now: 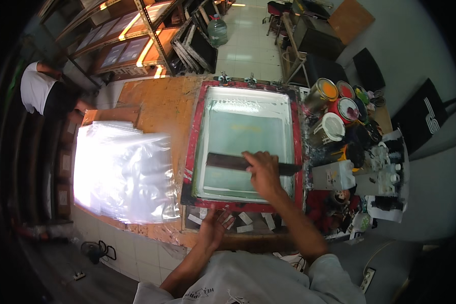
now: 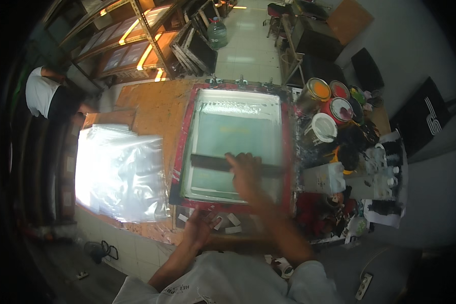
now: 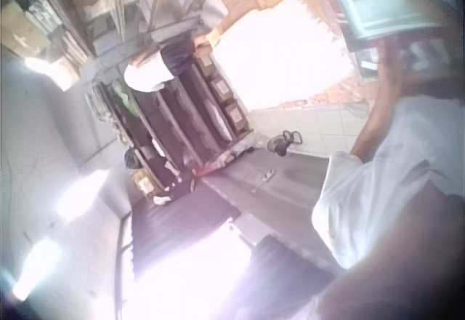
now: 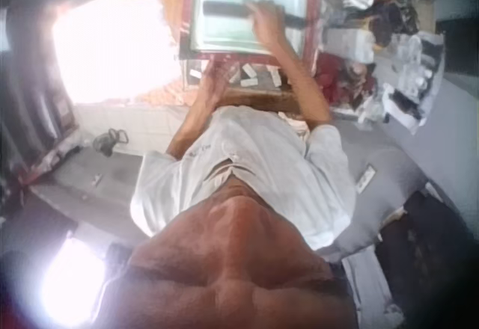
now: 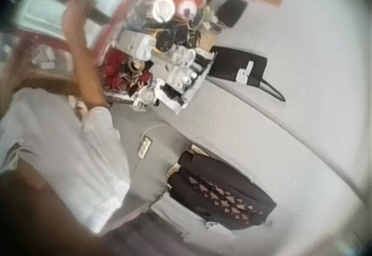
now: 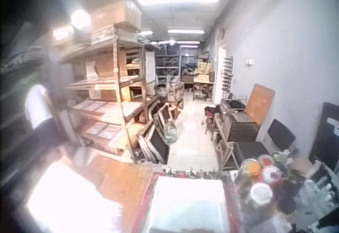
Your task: The person performs screen printing on plastic bags by placing a bag under a screen, using a squeegee to apply white ink, and then setting the printed bag aside before repeating the process.
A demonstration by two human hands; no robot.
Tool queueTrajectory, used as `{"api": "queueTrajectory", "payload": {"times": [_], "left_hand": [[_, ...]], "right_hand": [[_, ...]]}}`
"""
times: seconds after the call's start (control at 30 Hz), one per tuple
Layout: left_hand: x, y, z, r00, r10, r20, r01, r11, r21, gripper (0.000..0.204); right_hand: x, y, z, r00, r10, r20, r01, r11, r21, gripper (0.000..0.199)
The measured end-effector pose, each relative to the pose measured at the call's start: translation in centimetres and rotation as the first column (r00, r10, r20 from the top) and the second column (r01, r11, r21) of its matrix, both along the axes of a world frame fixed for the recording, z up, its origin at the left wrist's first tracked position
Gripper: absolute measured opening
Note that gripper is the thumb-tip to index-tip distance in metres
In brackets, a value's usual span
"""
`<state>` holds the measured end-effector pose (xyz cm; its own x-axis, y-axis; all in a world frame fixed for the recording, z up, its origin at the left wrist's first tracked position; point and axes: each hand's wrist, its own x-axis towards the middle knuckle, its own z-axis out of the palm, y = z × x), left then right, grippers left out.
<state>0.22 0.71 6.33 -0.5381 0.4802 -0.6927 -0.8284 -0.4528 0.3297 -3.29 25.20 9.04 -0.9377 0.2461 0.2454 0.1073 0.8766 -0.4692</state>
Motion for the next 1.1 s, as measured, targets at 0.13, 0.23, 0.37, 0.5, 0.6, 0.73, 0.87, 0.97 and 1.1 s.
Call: {"api": "queueTrajectory", "payload": {"times": [0.13,0.23,0.37,0.5,0.6,0.73,0.87,0.97,1.1], "left_hand": [[0.1,0.2,-4.3,0.998,0.036,0.051,-0.031,0.995,-0.095,0.023],[0.7,0.3,-4.6,0.996,0.082,0.039,-0.078,0.991,-0.110,0.025],[0.7,0.5,-3.1,0.994,0.105,0.034,-0.099,0.985,-0.142,0.030],[0.7,0.4,-1.7,0.998,0.060,0.024,-0.056,0.989,-0.136,0.039],[0.9,0.0,-1.4,1.000,0.010,-0.016,-0.012,0.992,-0.126,0.041],[0.9,-0.5,-1.9,1.000,-0.004,-0.024,0.001,0.991,-0.134,0.034],[0.6,-0.6,-2.6,0.998,-0.061,-0.030,0.055,0.984,-0.171,0.044],[0.5,-0.5,-3.1,0.994,-0.105,-0.027,0.095,0.965,-0.244,0.050],[0.4,-0.1,-4.4,0.991,-0.113,-0.072,0.090,0.959,-0.271,0.052]], "right_hand": [[-8.0,6.4,-3.5,0.999,-0.022,-0.028,0.026,0.986,0.164,0.050],[-15.3,9.9,-6.0,0.986,-0.071,-0.149,0.115,0.943,0.312,0.048],[-22.8,11.5,-8.8,0.976,-0.073,-0.206,0.150,0.910,0.387,0.052],[-24.2,11.0,-8.9,0.992,-0.078,-0.104,0.115,0.895,0.431,0.059],[-21.0,9.5,-7.6,0.998,-0.019,0.066,-0.007,0.930,0.367,0.060],[-12.6,4.7,-5.7,0.990,0.073,0.121,-0.107,0.949,0.297,0.058],[-2.1,-2.8,-3.9,0.999,0.032,0.026,-0.038,0.959,0.281,0.060],[4.2,-7.6,-3.1,0.998,-0.012,0.062,-0.004,0.968,0.250,0.065],[6.5,-9.0,-3.7,0.995,-0.058,0.075,0.038,0.969,0.244,0.069]]}}
